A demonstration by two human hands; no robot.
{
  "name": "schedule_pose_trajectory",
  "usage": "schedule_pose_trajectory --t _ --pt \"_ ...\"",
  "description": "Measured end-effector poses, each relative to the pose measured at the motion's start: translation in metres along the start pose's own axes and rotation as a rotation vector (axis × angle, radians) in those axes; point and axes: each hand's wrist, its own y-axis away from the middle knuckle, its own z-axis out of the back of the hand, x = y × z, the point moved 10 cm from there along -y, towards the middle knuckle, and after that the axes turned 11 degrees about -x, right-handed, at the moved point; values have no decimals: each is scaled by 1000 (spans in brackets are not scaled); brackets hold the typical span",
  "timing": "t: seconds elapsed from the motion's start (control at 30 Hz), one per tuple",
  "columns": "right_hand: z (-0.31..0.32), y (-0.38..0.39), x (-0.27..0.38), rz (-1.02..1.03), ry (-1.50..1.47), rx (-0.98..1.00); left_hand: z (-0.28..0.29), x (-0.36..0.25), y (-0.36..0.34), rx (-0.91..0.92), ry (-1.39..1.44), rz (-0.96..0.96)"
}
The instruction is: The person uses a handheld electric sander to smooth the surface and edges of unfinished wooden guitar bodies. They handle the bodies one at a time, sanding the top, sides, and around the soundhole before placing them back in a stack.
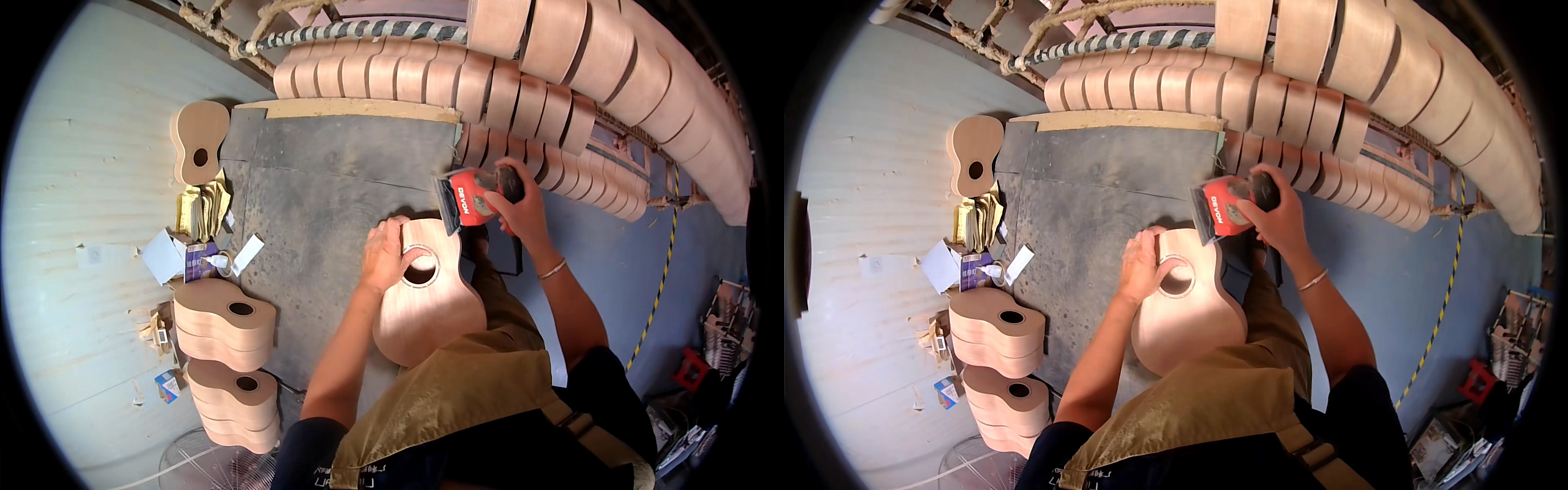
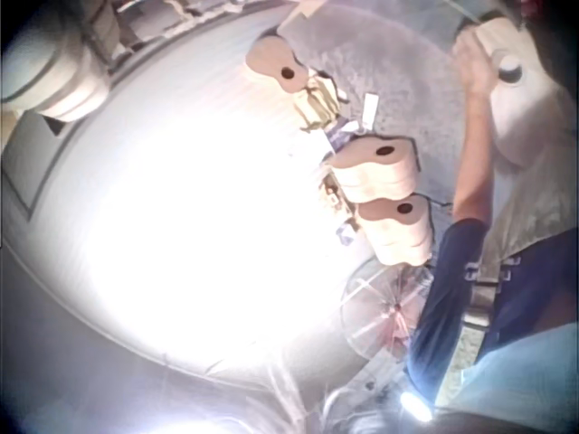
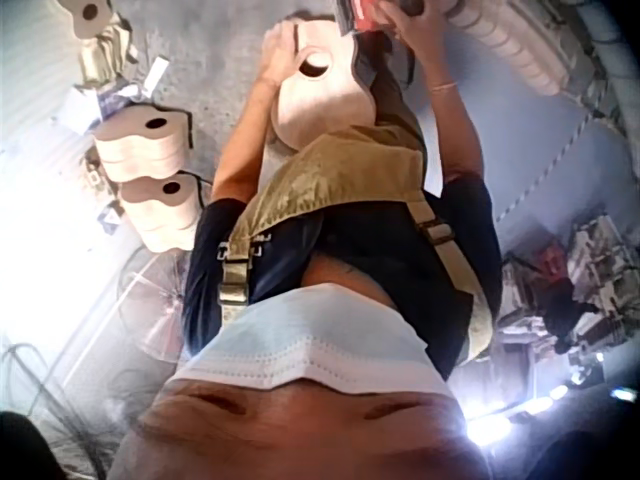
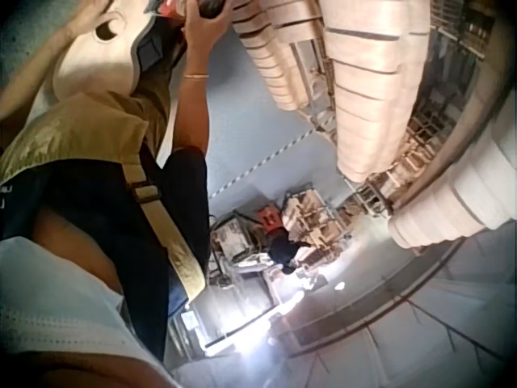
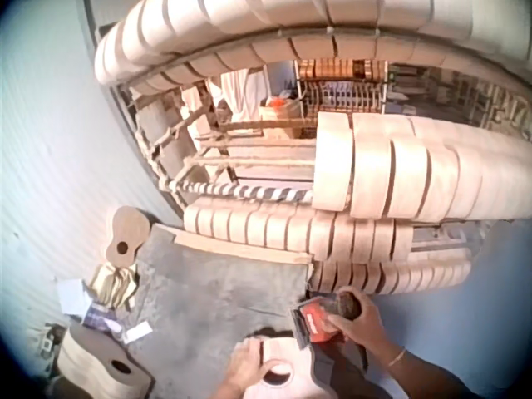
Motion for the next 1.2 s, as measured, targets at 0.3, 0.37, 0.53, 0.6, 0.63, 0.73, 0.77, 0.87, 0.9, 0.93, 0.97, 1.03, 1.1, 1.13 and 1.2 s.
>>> schedule_pose_trajectory --t 0.3,0.37,0.53,0.6,0.63,0.73,0.77,0.87,0.9,0.93,0.97,1.03,1.1,1.13,1.2 --pt "-97 -23 69 514 116 219 7 -5 -3 -34 19 -28" --pt "-97 -19 70 573 82 197 5 -2 -2 -37 17 -23" --pt "-48 -8 61 541 106 47 -1 6 -1 -42 26 -8" --pt "-19 9 55 429 105 -37 -4 7 -1 -34 6 8" --pt "-7 19 47 396 108 -93 -4 7 0 -38 9 2" --pt "18 33 19 279 90 -221 0 3 -1 -51 11 -15" --pt "17 32 18 260 84 -212 1 1 -1 -52 6 -17" --pt "-4 10 29 276 76 -138 2 -2 0 -45 -1 -15" --pt "-17 0 36 328 78 -88 3 -2 -1 -39 -5 -17" --pt "-30 -7 44 379 79 -37 4 -3 -2 -35 -5 -17" --pt "-45 -10 51 429 99 -8 4 -2 -2 -32 -6 -11" --pt "-76 -12 67 529 139 45 4 -1 -2 -16 -20 12" --pt "-104 -14 67 495 147 162 4 0 -1 3 -42 52" --pt "-108 -13 68 508 118 186 4 0 -1 -3 -42 31" --pt "-100 -11 71 540 102 135 4 2 0 -29 -37 -4"
